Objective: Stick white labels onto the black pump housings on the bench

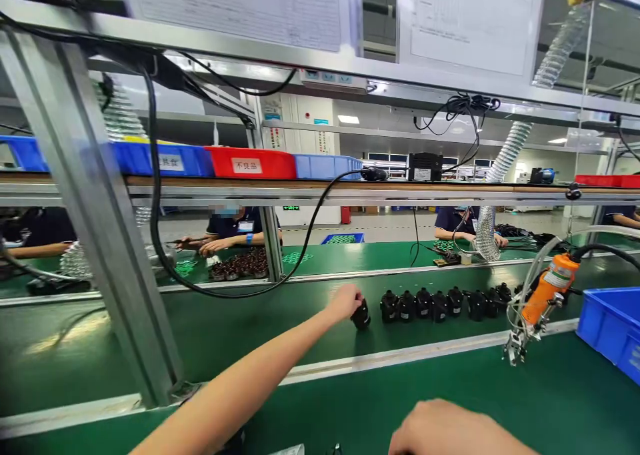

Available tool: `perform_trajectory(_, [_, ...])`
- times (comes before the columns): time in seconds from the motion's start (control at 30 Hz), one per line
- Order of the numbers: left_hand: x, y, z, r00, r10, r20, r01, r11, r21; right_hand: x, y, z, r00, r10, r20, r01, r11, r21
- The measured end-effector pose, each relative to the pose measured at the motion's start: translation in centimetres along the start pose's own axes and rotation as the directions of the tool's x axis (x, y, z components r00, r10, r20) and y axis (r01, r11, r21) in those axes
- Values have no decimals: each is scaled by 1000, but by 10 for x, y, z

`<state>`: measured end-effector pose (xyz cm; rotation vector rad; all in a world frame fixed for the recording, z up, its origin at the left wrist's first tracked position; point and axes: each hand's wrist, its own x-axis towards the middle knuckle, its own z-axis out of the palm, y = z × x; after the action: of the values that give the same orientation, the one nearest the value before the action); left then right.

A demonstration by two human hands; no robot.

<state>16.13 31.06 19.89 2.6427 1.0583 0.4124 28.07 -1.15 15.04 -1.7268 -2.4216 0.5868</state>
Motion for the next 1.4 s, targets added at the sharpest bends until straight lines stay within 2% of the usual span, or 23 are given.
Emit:
perform_trajectory(0.07, [19, 12, 14, 1000, -15, -11, 14, 998, -53, 2, -4, 25, 999, 35, -14, -37, 985, -170])
perform_trajectory(0.13, [29, 19, 22, 1000, -22, -15, 20, 995, -101, 0, -4, 38, 991, 124, -45, -131, 962, -241])
perform_trajectory(0.2, [32, 21, 23, 1000, -17, -12, 15, 990, -141, -6, -8, 34, 980, 173, -101, -191, 962, -197])
perform_trajectory(0.3, [19, 12, 10, 1000, 12, 12, -10, 986, -165, -7, -15, 5, 929, 201, -310, -237, 968, -85])
perform_trajectory(0.4, [-26, -10, -17, 994, 76, 81, -64, 988, -143, 28, -12, -27, 881, 227, -414, -278, 958, -66])
perform_trajectory(0.5, [-98, -47, -51, 986, 92, 142, -82, 994, -79, 93, 6, -49, 839, 273, -471, -331, 943, -43])
perform_trajectory(0.57, [-149, -82, -73, 985, 38, 169, -35, 999, -18, 136, 20, -60, 808, 318, -496, -374, 927, -14])
perform_trajectory(0.63, [-193, -119, -91, 967, -89, 240, 75, 995, 66, 167, 31, -69, 781, 370, -503, -417, 909, 21])
perform_trajectory(0.67, [-212, -136, -97, 938, -165, 304, 134, 983, 122, 178, 34, -72, 772, 394, -500, -435, 900, 37])
perform_trajectory(0.73, [-241, -164, -103, 883, -248, 398, 202, 967, 154, 191, 38, -78, 761, 435, -481, -463, 884, 65])
perform_trajectory(0.77, [-250, -174, -103, 874, -250, 417, 213, 968, 134, 195, 38, -80, 759, 448, -472, -472, 879, 75])
perform_trajectory(0.83, [-262, -184, -98, 901, -190, 390, 188, 981, 43, 201, 28, -80, 760, 453, -466, -470, 878, 87])
perform_trajectory(0.9, [-263, -182, -88, 945, -125, 302, 136, 991, -16, 207, 4, -72, 783, 415, -463, -427, 900, 85])
perform_trajectory(0.97, [-257, -172, -74, 974, -99, 206, 103, 995, -12, 215, -35, -54, 842, 332, -425, -333, 940, 74])
perform_trajectory(1.03, [-246, -158, -58, 987, -97, 130, 95, 995, 19, 227, -75, -30, 929, 210, -304, -195, 978, 80])
perform_trajectory(1.07, [-239, -151, -50, 990, -92, 104, 90, 996, 29, 234, -92, -19, 954, 179, -240, -162, 983, 91])
perform_trajectory(1.13, [-223, -139, -36, 995, -76, 68, 73, 997, 36, 246, -108, -4, 970, 197, -146, -183, 978, 101])
perform_trajectory(1.17, [-215, -134, -30, 996, -67, 53, 65, 997, 39, 250, -107, -2, 966, 221, -131, -209, 973, 103])
perform_trajectory(1.23, [-193, -126, -21, 999, -46, 20, 45, 998, 44, 250, -87, -6, 950, 287, -126, -275, 955, 108])
perform_trajectory(1.3, [-165, -121, -16, 1000, -19, -24, 20, 999, 48, 243, -52, -19, 919, 360, -163, -344, 931, 119])
perform_trajectory(1.4, [-112, -112, -12, 997, 30, -76, -26, 998, 49, 230, 0, -45, 847, 447, -290, -423, 895, 143])
